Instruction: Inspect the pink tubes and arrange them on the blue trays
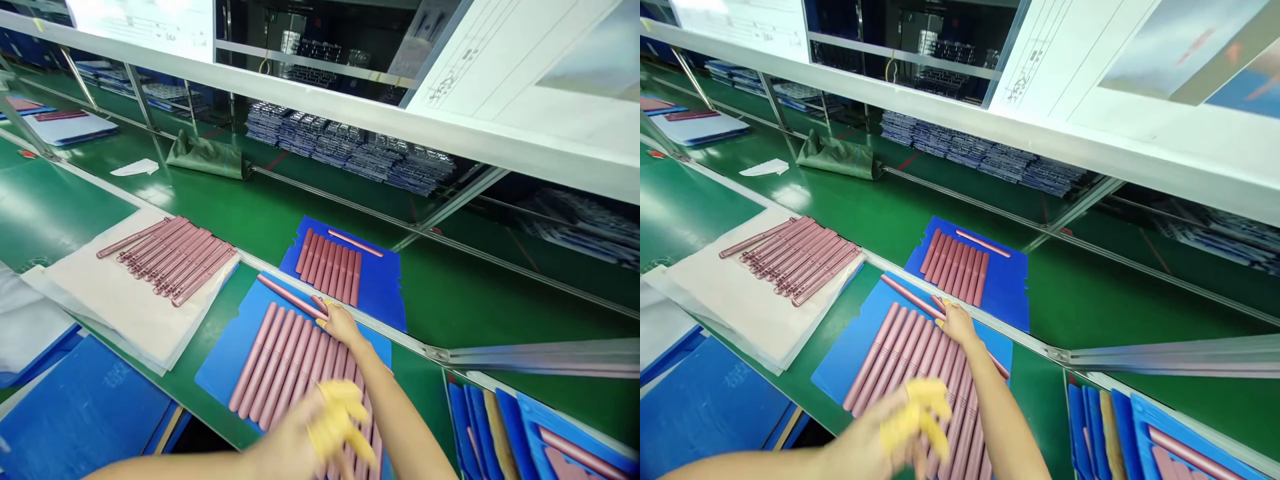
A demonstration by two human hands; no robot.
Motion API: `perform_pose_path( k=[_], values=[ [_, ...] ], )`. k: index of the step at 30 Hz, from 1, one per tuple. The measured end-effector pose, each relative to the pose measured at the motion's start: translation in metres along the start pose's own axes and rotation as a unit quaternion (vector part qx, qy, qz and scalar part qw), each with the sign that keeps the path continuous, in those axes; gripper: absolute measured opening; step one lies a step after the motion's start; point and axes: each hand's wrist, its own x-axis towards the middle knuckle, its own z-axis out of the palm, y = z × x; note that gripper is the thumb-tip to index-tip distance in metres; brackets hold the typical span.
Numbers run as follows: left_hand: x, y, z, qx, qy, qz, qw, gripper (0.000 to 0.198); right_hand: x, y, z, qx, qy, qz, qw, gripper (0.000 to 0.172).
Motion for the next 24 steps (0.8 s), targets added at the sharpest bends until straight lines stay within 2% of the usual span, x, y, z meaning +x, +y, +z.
perform_pose_path(
  k=[4, 7, 10, 13, 16, 19, 22, 24],
  values=[
    [0.055, 0.010, -0.037, -0.071, 0.190, 0.017, 0.979, 0.024, -0.027, -0.032, -0.020, 0.053, 0.027, 0.007, 0.998, 0.040],
    [0.082, 0.014, -0.057, -0.108, 0.174, 0.030, 0.978, 0.018, -0.054, -0.062, -0.028, 0.091, 0.048, 0.014, 0.995, 0.037],
    [0.089, 0.014, -0.056, -0.148, 0.146, 0.080, 0.975, 0.015, -0.088, -0.087, -0.031, 0.115, 0.073, 0.023, 0.990, 0.035],
    [0.075, 0.020, -0.042, -0.158, 0.138, 0.111, 0.971, 0.014, -0.127, -0.101, -0.039, 0.229, 0.134, 0.036, 0.963, 0.026],
    [0.048, 0.036, -0.025, -0.157, 0.140, 0.127, 0.969, 0.010, -0.165, -0.102, -0.056, 0.428, 0.187, 0.048, 0.883, 0.027],
    [0.014, 0.054, -0.007, -0.147, 0.130, 0.120, 0.973, 0.017, -0.196, -0.097, -0.075, 0.533, 0.211, 0.081, 0.816, 0.037],
    [-0.017, 0.064, 0.011, -0.106, 0.074, 0.088, 0.988, 0.022, -0.218, -0.093, -0.089, 0.559, 0.226, 0.116, 0.789, 0.056],
    [-0.034, 0.067, 0.020, -0.082, 0.037, 0.070, 0.994, 0.023, -0.226, -0.092, -0.093, 0.561, 0.240, 0.135, 0.781, 0.059]
  ],
)
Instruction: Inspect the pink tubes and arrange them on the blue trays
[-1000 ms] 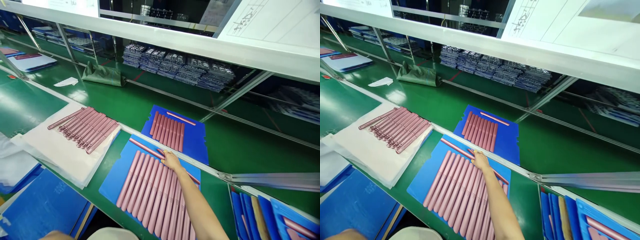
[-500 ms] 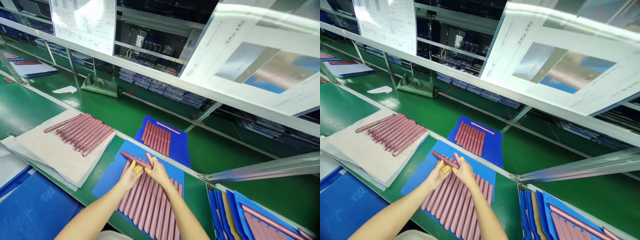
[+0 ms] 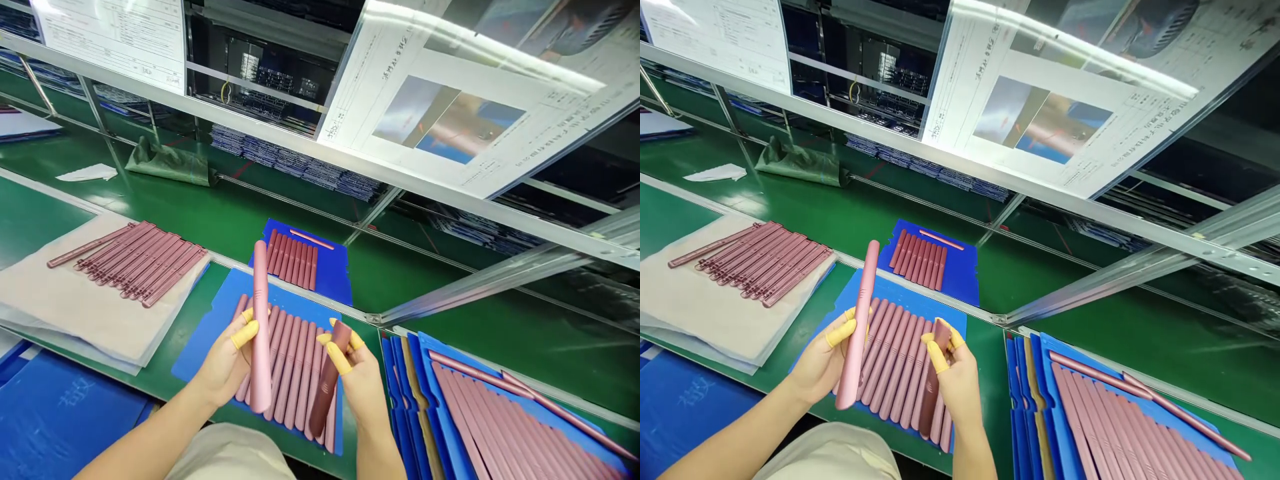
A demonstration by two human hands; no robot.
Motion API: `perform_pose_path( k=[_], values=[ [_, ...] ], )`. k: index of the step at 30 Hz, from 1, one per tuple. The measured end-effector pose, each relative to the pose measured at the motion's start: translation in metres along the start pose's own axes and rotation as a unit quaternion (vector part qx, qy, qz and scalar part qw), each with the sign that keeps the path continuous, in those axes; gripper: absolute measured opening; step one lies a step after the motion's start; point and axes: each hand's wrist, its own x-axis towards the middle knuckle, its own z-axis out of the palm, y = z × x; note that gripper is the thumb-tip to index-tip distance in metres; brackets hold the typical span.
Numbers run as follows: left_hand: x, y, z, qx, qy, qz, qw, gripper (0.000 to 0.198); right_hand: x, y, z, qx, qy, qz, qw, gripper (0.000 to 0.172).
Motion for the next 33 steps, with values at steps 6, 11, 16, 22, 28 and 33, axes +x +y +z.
perform_pose_path(
  k=[6, 11, 16, 22, 28, 33],
  values=[
    [-0.019, 0.002, 0.014, 0.059, -0.029, -0.029, 0.997, 0.028, -0.003, 0.007, -0.013, 0.023, 0.046, -0.021, 0.998, 0.049],
    [-0.017, 0.002, 0.017, 0.100, -0.023, -0.032, 0.994, 0.027, -0.005, 0.016, -0.023, 0.059, 0.054, -0.055, 0.995, 0.035],
    [-0.016, 0.004, 0.019, 0.129, -0.024, -0.036, 0.991, 0.026, -0.008, 0.018, -0.026, 0.078, 0.039, -0.072, 0.994, 0.031],
    [-0.020, 0.008, 0.023, 0.161, -0.039, -0.042, 0.985, 0.029, -0.013, 0.017, -0.024, -0.051, 0.072, -0.079, 0.993, 0.034],
    [-0.027, 0.015, 0.025, 0.171, -0.062, -0.056, 0.982, 0.031, -0.017, 0.015, -0.031, -0.064, 0.116, -0.078, 0.988, 0.030],
    [-0.028, 0.021, 0.022, 0.150, -0.087, -0.061, 0.983, 0.030, -0.020, 0.010, -0.031, 0.108, 0.085, -0.056, 0.989, 0.020]
  ],
)
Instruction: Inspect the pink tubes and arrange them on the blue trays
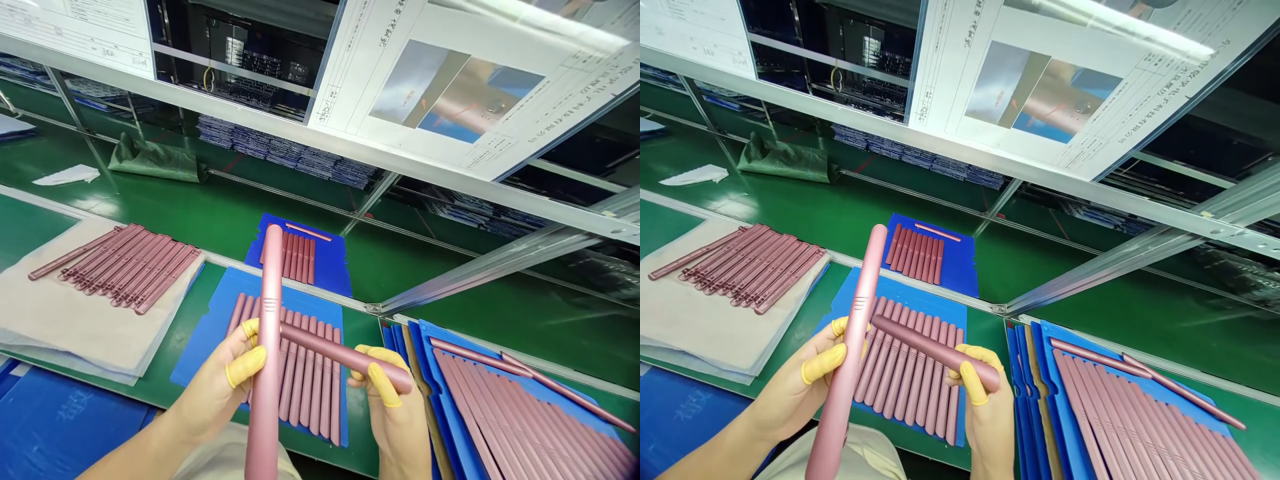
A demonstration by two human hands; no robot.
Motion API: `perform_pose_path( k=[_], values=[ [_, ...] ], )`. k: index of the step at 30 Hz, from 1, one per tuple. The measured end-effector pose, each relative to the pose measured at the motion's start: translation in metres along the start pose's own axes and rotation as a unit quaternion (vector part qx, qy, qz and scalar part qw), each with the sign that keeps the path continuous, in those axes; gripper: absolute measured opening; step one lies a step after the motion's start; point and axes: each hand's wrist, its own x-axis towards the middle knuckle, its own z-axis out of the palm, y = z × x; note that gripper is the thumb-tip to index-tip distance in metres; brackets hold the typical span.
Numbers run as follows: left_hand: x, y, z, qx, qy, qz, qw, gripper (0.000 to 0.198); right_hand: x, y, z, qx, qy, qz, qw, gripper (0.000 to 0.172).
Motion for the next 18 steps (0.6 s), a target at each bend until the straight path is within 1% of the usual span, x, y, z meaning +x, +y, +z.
perform_pose_path(
  k=[2, 4, 9, 11, 14, 16, 18],
  values=[
    [0.001, 0.002, -0.002, -0.009, -0.002, -0.005, 1.000, 0.028, -0.004, -0.003, 0.006, 0.068, -0.012, 0.041, 0.997, 0.019],
    [0.003, 0.003, -0.004, -0.016, 0.009, -0.010, 1.000, 0.026, -0.009, -0.003, 0.015, 0.120, -0.009, 0.072, 0.990, 0.017],
    [0.009, -0.001, -0.011, -0.003, 0.035, -0.017, 0.999, 0.027, -0.030, 0.001, 0.044, 0.244, 0.027, 0.102, 0.964, 0.009],
    [0.011, -0.006, -0.013, 0.010, 0.052, -0.015, 0.999, 0.029, -0.039, 0.001, 0.055, 0.277, 0.028, 0.100, 0.955, 0.010],
    [0.013, -0.013, -0.016, 0.027, 0.057, -0.010, 0.998, 0.032, -0.051, 0.000, 0.068, 0.306, -0.011, 0.095, 0.947, 0.015],
    [0.014, -0.014, -0.016, 0.038, 0.050, -0.003, 0.998, 0.032, -0.056, -0.002, 0.073, 0.320, -0.058, 0.101, 0.940, 0.019],
    [0.014, -0.012, -0.015, 0.045, 0.043, 0.015, 0.998, 0.029, -0.060, -0.005, 0.075, 0.323, -0.118, 0.114, 0.932, 0.024]
  ],
)
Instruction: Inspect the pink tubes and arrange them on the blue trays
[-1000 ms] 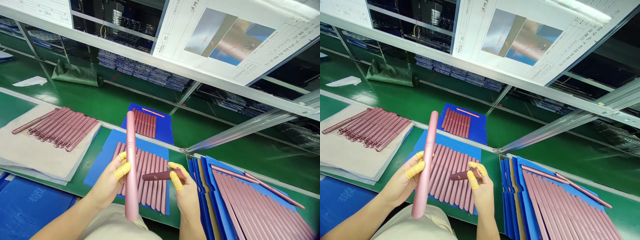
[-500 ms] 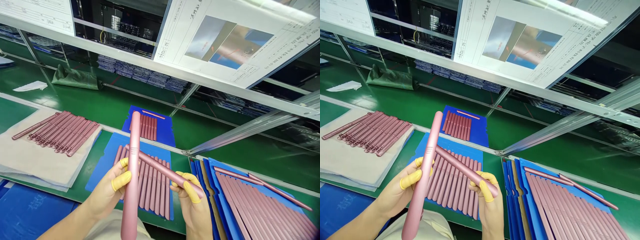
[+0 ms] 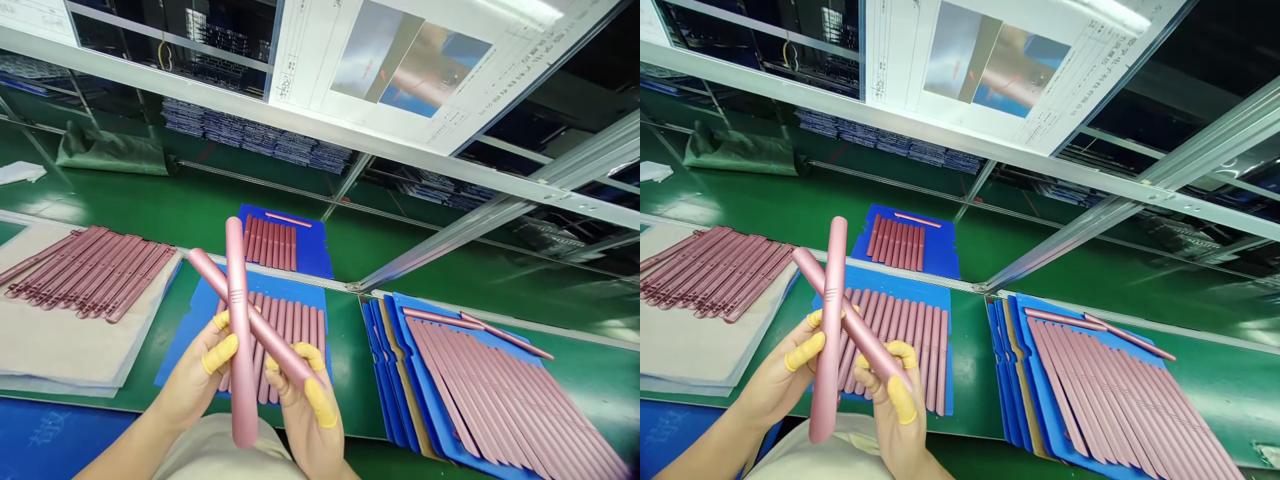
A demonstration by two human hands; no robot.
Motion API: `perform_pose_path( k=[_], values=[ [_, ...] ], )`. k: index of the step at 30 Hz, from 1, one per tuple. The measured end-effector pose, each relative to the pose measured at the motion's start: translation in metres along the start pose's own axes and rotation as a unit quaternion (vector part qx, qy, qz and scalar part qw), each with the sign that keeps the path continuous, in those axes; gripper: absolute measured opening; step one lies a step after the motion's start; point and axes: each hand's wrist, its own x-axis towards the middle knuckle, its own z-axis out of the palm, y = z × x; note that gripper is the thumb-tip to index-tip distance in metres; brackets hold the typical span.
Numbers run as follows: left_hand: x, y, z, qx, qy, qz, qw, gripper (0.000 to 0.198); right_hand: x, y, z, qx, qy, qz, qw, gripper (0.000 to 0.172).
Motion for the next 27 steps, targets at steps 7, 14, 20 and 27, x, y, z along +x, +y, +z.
perform_pose_path(
  k=[7, 14, 20, 27],
  values=[
    [0.006, 0.009, -0.002, 0.011, 0.008, 0.005, 1.000, 0.032, -0.004, -0.001, 0.002, -0.057, -0.111, 0.070, 0.990, 0.039],
    [0.010, 0.009, 0.000, 0.021, -0.004, 0.009, 1.000, 0.029, 0.001, 0.003, -0.009, -0.108, -0.090, 0.071, 0.988, 0.043],
    [0.018, 0.006, -0.002, 0.062, -0.031, 0.012, 0.997, 0.030, 0.010, 0.000, -0.007, -0.070, -0.104, 0.099, 0.987, 0.047],
    [0.025, 0.005, -0.038, 0.149, -0.009, 0.012, 0.989, 0.036, 0.046, 0.028, -0.033, -0.098, -0.003, 0.111, 0.989, 0.054]
  ],
)
